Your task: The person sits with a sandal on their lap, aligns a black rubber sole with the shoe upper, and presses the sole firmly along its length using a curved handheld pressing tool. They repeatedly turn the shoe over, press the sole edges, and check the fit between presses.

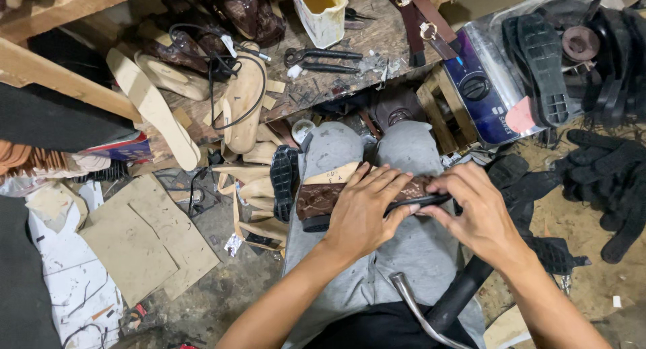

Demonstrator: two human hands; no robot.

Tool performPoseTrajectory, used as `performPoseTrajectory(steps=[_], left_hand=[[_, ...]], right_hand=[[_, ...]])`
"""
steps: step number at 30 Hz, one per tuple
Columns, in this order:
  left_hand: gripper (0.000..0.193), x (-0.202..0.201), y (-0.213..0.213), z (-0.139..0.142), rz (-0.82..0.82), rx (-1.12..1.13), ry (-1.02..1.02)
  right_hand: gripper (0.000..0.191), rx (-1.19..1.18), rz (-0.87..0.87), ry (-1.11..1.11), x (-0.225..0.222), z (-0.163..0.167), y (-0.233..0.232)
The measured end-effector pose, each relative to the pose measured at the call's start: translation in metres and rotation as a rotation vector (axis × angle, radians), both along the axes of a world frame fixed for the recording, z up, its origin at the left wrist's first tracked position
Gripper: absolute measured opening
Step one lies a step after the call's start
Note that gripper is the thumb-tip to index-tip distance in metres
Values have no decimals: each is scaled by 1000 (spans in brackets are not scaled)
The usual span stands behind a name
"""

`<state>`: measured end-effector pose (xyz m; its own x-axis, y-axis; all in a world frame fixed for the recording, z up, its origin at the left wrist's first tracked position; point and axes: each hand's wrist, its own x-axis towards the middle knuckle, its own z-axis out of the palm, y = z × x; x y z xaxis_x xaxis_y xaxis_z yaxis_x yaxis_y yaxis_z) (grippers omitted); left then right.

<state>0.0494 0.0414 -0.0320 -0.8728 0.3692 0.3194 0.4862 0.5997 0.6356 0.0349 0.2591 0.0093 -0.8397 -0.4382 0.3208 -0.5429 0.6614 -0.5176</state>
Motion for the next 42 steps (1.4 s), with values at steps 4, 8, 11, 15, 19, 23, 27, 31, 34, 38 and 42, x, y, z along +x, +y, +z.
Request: performPoseTrajectory(steps=[4,8,11,15,19,23,27,31,34,38,42], left_hand=[[54,-4,8,6,6,-11,3],[51,-7,18,9,-8,-6,65],[48,-11,22,8,-6,21,47],[48,-14,26,8,-6,23,56],[46,-17,29,15,-19,31,26],[49,-18,32,20,-33,16,-21],[54,-14,30,20,-39,-7,-30],[53,-17,27,33,-33,31,-33],[51,-21,26,57,9,194,-30],[53,-3,16,86,51,703,-113],[49,13,-3,95,26,952,-165]], right_hand=[[38,-73,-35,13,-7,-2,17],[27,-205,-51,-76,-10,-20,32],[26,-313,-57,-155,-12,-35,38],[31,-449,-30,-405,-17,-47,43],[39,-460,-15,-450,-23,-57,52],[36,-537,-45,-571,-22,-73,65],[29,-635,-156,-711,-17,-87,66],[29,-601,-140,-703,-22,-67,54],[49,-883,-63,-660,-20,-26,36],[90,-807,-22,-400,-8,34,8],[78,-670,-20,-213,-2,61,-26]])
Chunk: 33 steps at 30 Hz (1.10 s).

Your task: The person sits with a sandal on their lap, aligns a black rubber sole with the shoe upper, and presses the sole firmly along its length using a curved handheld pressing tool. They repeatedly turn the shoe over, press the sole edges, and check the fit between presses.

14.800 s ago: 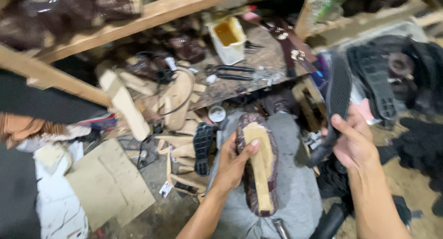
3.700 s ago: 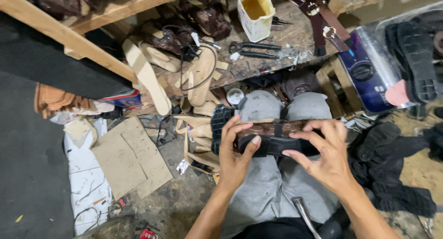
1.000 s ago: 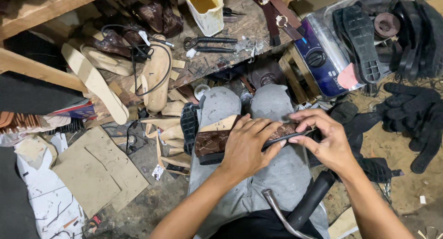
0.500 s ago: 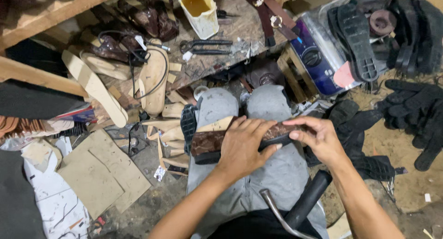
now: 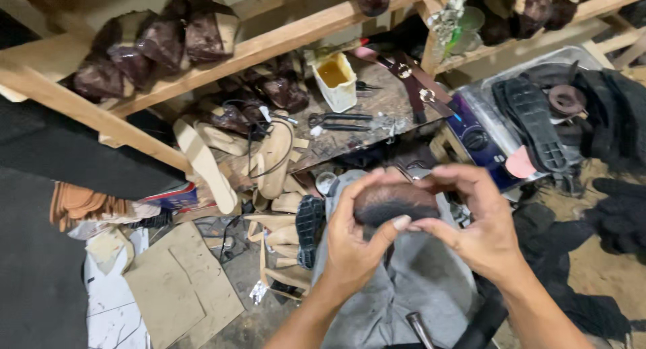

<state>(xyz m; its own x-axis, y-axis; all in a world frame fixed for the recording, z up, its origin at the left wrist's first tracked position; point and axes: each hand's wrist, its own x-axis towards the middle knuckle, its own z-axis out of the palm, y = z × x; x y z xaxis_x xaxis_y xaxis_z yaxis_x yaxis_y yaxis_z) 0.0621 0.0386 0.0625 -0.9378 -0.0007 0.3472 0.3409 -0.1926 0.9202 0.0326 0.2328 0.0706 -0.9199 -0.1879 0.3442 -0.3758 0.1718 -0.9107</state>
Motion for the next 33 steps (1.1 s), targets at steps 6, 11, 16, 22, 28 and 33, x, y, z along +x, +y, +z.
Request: performPoseTrajectory(steps=[6,11,16,22,28,33], left_hand=[[41,30,-28,-1,26,-6,-88],[48,43,-49,11,30,-350,41],[48,45,-49,19,14,-387,50],[54,46,-45,24,6,-440,51],[56,48,-40,33,-27,-468,49],[51,50,-39,35,-46,-530,144]], right_hand=[[44,160,-35,244,24,-3,-31],[25,208,0,361,37,-7,-39],[24,212,28,335,36,-3,-43],[37,262,64,325,38,11,-43],[32,291,-17,563,47,19,-43],[26,180,78,450,43,12,-36]])
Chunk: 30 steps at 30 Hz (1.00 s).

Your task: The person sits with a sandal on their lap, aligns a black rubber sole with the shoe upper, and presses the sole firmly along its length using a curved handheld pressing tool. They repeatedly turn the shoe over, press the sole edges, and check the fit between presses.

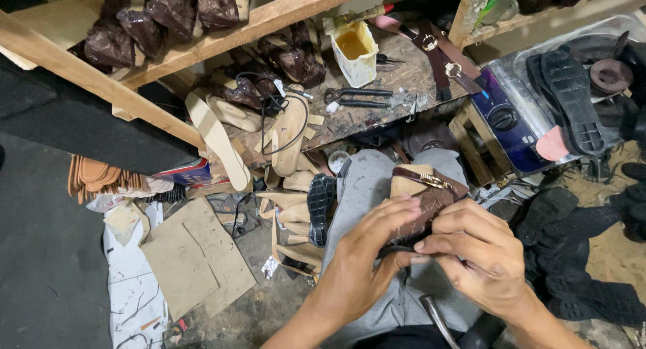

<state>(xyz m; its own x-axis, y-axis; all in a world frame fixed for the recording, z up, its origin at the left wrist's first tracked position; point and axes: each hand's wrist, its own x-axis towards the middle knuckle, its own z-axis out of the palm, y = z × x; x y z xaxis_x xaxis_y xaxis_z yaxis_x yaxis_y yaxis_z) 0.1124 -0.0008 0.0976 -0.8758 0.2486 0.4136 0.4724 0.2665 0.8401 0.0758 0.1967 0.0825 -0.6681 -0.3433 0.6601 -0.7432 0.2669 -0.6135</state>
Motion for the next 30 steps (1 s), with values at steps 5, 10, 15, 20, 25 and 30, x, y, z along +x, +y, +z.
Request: performPoseTrajectory(steps=[5,10,15,20,25,30], left_hand=[[36,-3,6,-5,0,30,117],[26,-3,9,-13,39,44,107],[23,-2,-1,-15,82,67,63],[31,0,-13,-9,140,75,-99],[35,-5,-8,-22,227,124,-37],[29,-9,-18,-52,202,209,-42]], right_hand=[[23,-31,-36,-90,1,-6,7],[24,-80,-108,-133,3,-10,5],[41,21,-120,-135,-12,-16,5],[28,26,-73,-197,-18,-25,1],[22,43,-55,-198,-19,-31,-3],[37,26,-150,-355,-27,-32,-14]])
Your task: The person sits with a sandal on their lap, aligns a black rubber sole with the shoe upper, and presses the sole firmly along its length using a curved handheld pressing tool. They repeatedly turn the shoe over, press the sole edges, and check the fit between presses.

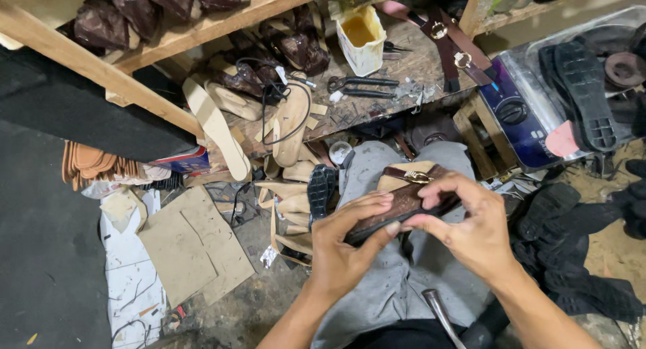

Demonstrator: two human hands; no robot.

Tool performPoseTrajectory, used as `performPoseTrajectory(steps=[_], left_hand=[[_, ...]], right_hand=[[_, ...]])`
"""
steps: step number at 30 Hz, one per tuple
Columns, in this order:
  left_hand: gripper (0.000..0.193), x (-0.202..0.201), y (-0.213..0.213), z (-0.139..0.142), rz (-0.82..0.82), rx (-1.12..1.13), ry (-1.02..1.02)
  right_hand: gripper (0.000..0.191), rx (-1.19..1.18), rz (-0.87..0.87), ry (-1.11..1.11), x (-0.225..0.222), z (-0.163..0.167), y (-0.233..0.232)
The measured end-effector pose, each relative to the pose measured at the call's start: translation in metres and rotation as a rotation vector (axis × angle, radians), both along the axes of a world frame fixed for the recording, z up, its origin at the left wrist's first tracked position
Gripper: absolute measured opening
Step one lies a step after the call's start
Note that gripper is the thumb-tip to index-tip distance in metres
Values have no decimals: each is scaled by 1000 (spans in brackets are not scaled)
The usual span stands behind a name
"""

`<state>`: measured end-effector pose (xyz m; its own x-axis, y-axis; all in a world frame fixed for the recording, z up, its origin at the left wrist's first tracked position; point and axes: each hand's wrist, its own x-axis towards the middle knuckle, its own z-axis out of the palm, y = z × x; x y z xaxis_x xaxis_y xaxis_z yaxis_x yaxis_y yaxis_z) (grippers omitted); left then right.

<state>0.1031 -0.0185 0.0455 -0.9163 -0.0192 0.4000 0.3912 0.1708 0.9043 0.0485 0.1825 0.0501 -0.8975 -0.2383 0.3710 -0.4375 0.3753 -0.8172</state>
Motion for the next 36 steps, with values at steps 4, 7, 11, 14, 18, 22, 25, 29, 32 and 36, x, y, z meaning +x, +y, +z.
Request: performPoseTrajectory(steps=[4,7,11,14,18,22,25,29,32,36], left_hand=[[29,-3,-21,-26,-51,96,-71],[31,-3,-43,-40,-120,243,-180],[39,-6,-65,-50,-129,-4,-219],[47,-3,-61,-53,-95,-310,-136],[41,-11,-49,-61,-27,-340,-36],[34,-21,-50,-71,-1,-282,-33],[32,-27,-48,-71,-13,-293,-19],[32,-27,-41,-66,10,-347,-28],[34,-24,-28,-65,23,-467,4],[42,-31,-7,-65,10,-563,13]], right_hand=[[44,109,80,107,-7,-5,-12],[44,225,174,281,-9,-14,-14],[35,289,229,177,-12,-35,-19],[27,304,304,156,-11,-50,-25],[25,243,224,116,-13,-61,-32],[29,245,146,82,-16,-61,-37],[49,324,77,239,-22,-49,-35],[56,466,130,232,-33,-31,-4],[50,457,147,136,-35,-30,24],[39,429,171,54,-36,-45,48]])
